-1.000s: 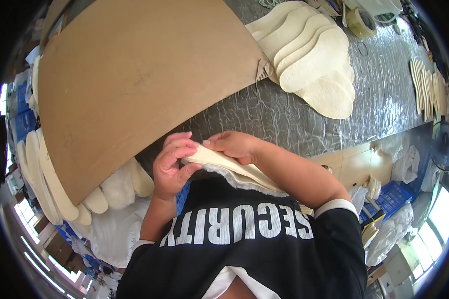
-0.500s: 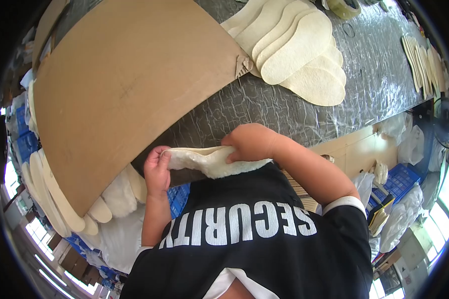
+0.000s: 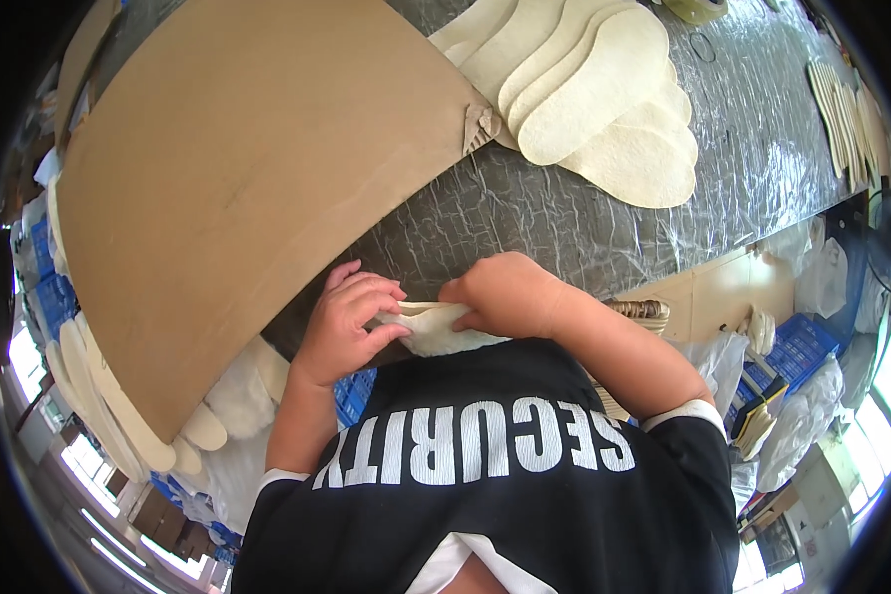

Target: Checking and stacking shoe insoles in a manufacturing facility.

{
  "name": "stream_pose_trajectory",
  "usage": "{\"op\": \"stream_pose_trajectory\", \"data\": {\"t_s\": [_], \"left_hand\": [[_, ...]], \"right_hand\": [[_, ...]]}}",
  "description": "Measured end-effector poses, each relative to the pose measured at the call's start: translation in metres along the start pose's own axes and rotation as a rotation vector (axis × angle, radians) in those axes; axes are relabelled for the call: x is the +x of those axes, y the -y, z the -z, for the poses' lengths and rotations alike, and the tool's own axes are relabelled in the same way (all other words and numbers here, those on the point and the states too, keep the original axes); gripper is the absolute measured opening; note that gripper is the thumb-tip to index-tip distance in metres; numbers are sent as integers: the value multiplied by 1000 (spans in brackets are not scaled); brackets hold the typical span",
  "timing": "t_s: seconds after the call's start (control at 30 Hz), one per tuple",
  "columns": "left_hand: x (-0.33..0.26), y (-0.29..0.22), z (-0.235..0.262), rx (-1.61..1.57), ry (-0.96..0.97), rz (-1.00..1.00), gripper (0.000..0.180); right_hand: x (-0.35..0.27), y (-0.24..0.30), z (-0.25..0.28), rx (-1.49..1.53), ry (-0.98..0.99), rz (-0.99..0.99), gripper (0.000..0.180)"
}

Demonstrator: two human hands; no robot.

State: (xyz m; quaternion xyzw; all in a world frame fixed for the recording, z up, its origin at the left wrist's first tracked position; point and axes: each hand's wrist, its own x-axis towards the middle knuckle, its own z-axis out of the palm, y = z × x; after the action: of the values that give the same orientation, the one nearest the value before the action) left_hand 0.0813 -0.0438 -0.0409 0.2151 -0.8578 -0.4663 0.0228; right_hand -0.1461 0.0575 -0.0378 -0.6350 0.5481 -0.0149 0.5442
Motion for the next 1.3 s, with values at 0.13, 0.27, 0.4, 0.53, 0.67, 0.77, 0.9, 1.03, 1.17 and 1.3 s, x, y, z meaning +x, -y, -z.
{"op": "stream_pose_trajectory", "data": {"t_s": [0.13, 0.27, 0.4, 0.53, 0.67, 0.77, 0.9, 1.03, 1.17, 1.3], "left_hand": [[3, 1, -2, 6, 17, 7, 20], [7, -1, -2, 55, 22, -2, 18], [9, -5, -4, 83, -2, 41, 17], [11, -6, -9, 111, -39, 22, 17], [12, -5, -9, 123, -48, -14, 16], [9, -6, -8, 127, -43, -42, 16], [10, -9, -8, 119, -46, -77, 16], [9, -10, -8, 109, -32, -69, 16], [11, -14, -11, 99, -35, -54, 15], [11, -15, -11, 147, -28, -63, 18]], "right_hand": [[0, -1, 0, 0, -7, 8, 28], [0, -3, 0, -6, -14, 8, 27], [0, -4, 1, -5, -15, 16, 26], [0, -7, -2, 10, -18, 12, 27], [-5, -2, 7, 31, 21, -9, 34], [-8, 3, 8, 29, -56, 12, 37], [-7, -2, -14, 30, -253, 35, 29], [-9, 0, -23, 25, -365, 29, 21], [-12, 1, -26, -5, -398, 34, 19], [-11, 8, -30, -58, -487, 55, 18]]}}
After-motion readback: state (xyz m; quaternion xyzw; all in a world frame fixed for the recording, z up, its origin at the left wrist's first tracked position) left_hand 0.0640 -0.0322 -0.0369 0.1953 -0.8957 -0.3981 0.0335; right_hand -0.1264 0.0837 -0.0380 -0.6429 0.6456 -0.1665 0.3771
